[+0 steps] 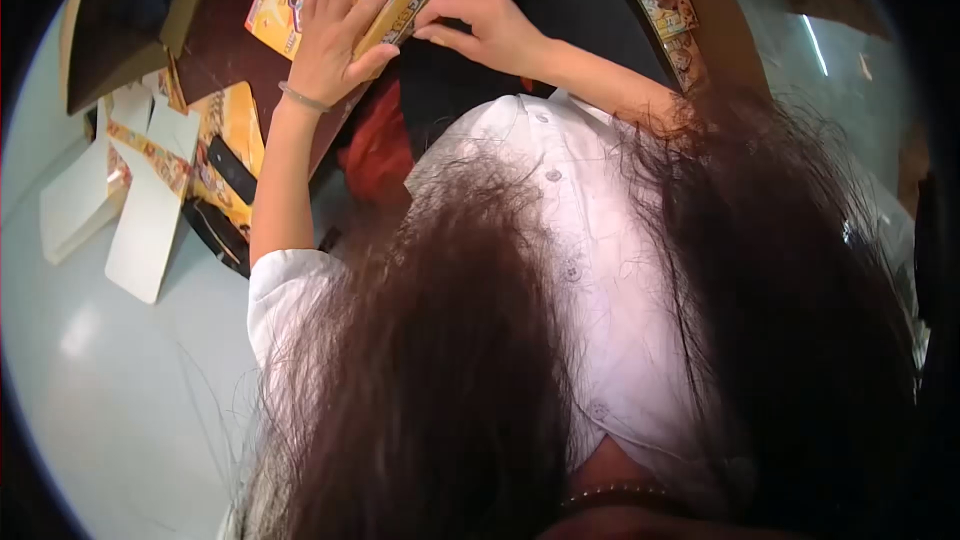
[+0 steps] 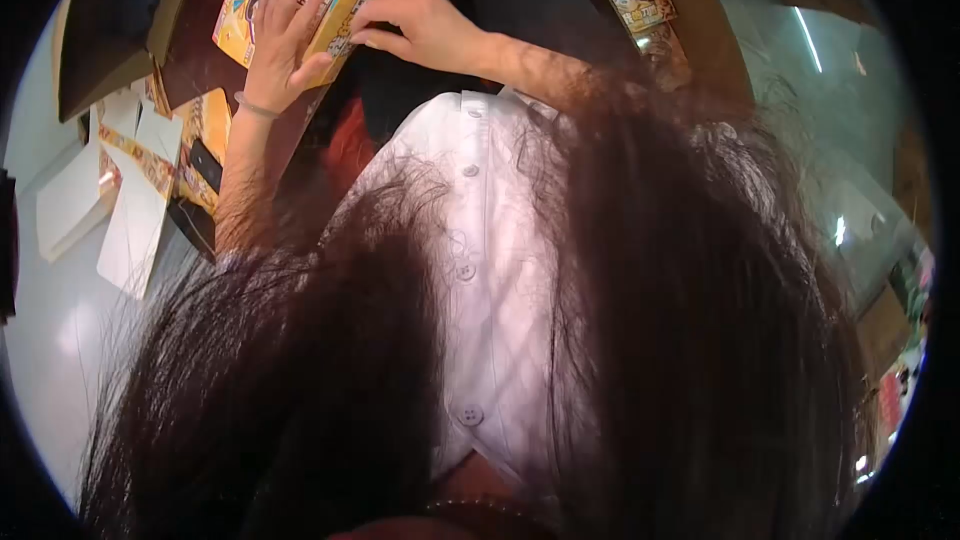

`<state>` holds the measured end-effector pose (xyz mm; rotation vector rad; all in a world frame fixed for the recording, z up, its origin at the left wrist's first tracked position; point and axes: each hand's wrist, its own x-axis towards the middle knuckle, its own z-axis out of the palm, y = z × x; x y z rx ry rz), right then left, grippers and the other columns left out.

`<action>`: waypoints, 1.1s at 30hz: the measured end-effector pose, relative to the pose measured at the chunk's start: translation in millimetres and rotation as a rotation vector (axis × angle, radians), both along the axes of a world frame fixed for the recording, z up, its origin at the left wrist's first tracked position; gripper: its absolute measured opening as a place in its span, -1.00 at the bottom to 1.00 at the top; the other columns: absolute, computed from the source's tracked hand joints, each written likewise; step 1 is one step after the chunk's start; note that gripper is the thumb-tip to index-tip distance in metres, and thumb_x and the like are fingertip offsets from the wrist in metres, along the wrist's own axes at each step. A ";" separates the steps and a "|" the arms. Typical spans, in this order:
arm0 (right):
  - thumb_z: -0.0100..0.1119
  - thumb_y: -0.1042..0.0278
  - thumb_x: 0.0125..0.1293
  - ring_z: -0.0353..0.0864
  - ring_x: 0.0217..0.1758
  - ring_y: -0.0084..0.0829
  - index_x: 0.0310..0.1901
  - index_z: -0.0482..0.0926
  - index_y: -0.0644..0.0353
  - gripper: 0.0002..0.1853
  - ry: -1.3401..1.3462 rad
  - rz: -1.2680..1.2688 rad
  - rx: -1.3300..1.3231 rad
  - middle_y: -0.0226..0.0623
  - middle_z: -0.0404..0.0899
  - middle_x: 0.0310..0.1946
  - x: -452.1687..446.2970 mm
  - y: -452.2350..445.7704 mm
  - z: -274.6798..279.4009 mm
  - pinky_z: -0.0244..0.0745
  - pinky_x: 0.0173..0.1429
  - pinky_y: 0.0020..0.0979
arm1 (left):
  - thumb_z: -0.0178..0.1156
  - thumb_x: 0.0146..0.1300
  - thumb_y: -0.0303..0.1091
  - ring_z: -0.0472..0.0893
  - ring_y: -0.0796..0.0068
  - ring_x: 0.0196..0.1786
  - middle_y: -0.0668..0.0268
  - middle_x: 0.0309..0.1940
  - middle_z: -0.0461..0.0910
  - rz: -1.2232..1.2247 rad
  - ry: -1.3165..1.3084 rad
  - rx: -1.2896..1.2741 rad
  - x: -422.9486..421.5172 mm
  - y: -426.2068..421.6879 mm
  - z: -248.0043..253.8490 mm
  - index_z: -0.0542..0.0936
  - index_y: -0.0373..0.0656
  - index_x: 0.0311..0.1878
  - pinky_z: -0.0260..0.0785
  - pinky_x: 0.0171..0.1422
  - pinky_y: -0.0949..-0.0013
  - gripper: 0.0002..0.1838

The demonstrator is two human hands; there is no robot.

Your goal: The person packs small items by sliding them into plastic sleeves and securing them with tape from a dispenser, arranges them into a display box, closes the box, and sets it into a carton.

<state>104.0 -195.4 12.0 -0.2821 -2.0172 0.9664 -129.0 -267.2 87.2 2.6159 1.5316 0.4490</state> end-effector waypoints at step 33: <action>0.22 0.19 0.45 0.61 -0.18 -0.66 -0.07 0.66 0.19 -0.76 -0.401 0.281 -1.115 -0.47 0.69 -0.25 -17.9 -36.6 -57.1 0.52 -0.09 -0.57 | 0.22 0.13 0.38 -0.05 0.20 0.65 0.42 0.60 0.06 0.121 0.493 -0.044 38.0 -41.3 2.0 0.31 0.48 0.51 -0.46 0.65 -0.25 -0.16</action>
